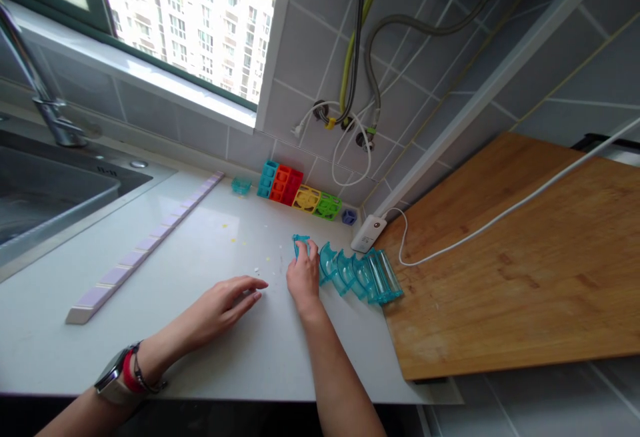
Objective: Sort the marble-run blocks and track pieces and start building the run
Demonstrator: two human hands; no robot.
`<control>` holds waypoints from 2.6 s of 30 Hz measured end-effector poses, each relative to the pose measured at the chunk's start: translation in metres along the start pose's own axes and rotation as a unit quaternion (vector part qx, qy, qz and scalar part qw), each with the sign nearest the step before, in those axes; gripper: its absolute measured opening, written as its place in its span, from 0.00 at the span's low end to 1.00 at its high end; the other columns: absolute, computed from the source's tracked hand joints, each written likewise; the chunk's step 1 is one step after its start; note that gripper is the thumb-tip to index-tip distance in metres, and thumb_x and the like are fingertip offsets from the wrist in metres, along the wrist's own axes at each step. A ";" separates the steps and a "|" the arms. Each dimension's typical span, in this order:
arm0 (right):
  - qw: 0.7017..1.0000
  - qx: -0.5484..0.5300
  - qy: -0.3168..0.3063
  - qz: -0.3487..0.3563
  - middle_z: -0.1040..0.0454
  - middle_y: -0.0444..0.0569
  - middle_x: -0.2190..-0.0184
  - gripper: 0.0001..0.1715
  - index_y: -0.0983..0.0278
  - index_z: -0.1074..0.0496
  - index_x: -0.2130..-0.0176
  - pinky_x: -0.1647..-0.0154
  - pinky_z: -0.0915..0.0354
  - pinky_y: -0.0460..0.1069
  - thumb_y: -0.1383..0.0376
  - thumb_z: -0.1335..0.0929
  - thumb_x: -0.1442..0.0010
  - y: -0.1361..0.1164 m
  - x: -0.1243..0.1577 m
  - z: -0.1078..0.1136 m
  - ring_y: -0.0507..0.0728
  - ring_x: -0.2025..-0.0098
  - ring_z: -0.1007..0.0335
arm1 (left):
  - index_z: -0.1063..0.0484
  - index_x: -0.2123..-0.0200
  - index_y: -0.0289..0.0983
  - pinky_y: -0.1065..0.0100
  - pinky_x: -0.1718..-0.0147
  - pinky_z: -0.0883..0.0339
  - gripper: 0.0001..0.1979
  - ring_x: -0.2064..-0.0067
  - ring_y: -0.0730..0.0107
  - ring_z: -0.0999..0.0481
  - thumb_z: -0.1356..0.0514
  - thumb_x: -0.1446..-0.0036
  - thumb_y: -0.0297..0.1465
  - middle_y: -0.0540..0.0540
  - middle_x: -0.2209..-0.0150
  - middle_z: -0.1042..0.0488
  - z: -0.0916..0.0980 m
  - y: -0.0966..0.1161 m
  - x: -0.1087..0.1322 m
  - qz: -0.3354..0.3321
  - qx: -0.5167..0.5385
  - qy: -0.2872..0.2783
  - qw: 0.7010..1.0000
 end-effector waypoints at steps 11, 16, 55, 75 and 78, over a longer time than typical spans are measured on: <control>0.982 -0.144 0.017 0.121 0.29 0.56 0.41 0.15 0.61 0.24 0.50 0.33 0.41 0.60 0.63 0.35 0.34 -0.054 0.011 0.023 0.63 0.34 0.38 | 0.22 0.48 0.42 0.61 0.49 0.27 0.16 0.49 0.57 0.19 0.46 0.31 0.38 0.43 0.50 0.18 -0.002 0.002 0.001 -0.023 -0.020 0.006 1.000; 0.941 -0.266 -0.177 0.112 0.24 0.47 0.69 0.15 0.60 0.23 0.62 0.59 0.31 0.50 0.55 0.36 0.33 -0.073 0.029 -0.013 0.56 0.66 0.28 | 0.22 0.53 0.40 0.60 0.51 0.28 0.13 0.52 0.56 0.20 0.46 0.32 0.33 0.40 0.54 0.19 -0.007 0.002 0.001 -0.029 -0.051 -0.002 0.998; 0.924 -0.313 -0.206 0.073 0.22 0.46 0.71 0.13 0.62 0.19 0.63 0.66 0.42 0.46 0.56 0.31 0.36 -0.065 0.018 -0.041 0.54 0.67 0.30 | 0.27 0.45 0.27 0.49 0.42 0.36 0.34 0.41 0.38 0.27 0.37 0.47 0.47 0.27 0.48 0.23 0.205 -0.085 -0.020 0.266 -0.390 0.156 0.867; 0.854 -0.465 -0.227 -0.054 0.21 0.51 0.64 0.19 0.65 0.24 0.50 0.67 0.32 0.47 0.55 0.32 0.34 -0.052 0.015 -0.060 0.54 0.69 0.27 | 0.22 0.50 0.34 0.65 0.72 0.27 0.40 0.68 0.58 0.20 0.32 0.57 0.59 0.41 0.66 0.19 0.158 -0.046 0.197 0.409 -0.014 0.192 0.892; 0.793 -0.548 -0.254 -0.081 0.21 0.52 0.57 0.28 0.62 0.32 0.41 0.74 0.31 0.45 0.48 0.37 0.30 -0.053 0.016 -0.061 0.50 0.73 0.27 | 0.19 0.51 0.36 0.60 0.62 0.24 0.37 0.62 0.53 0.19 0.28 0.59 0.56 0.41 0.63 0.17 0.151 -0.032 0.221 0.397 0.013 0.173 0.901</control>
Point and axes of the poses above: each hand's wrist, its own x-axis away from the middle knuckle, its own z-axis out of the back of the hand, y = z × x, the point moved 9 cm from there along -x, towards the middle knuckle
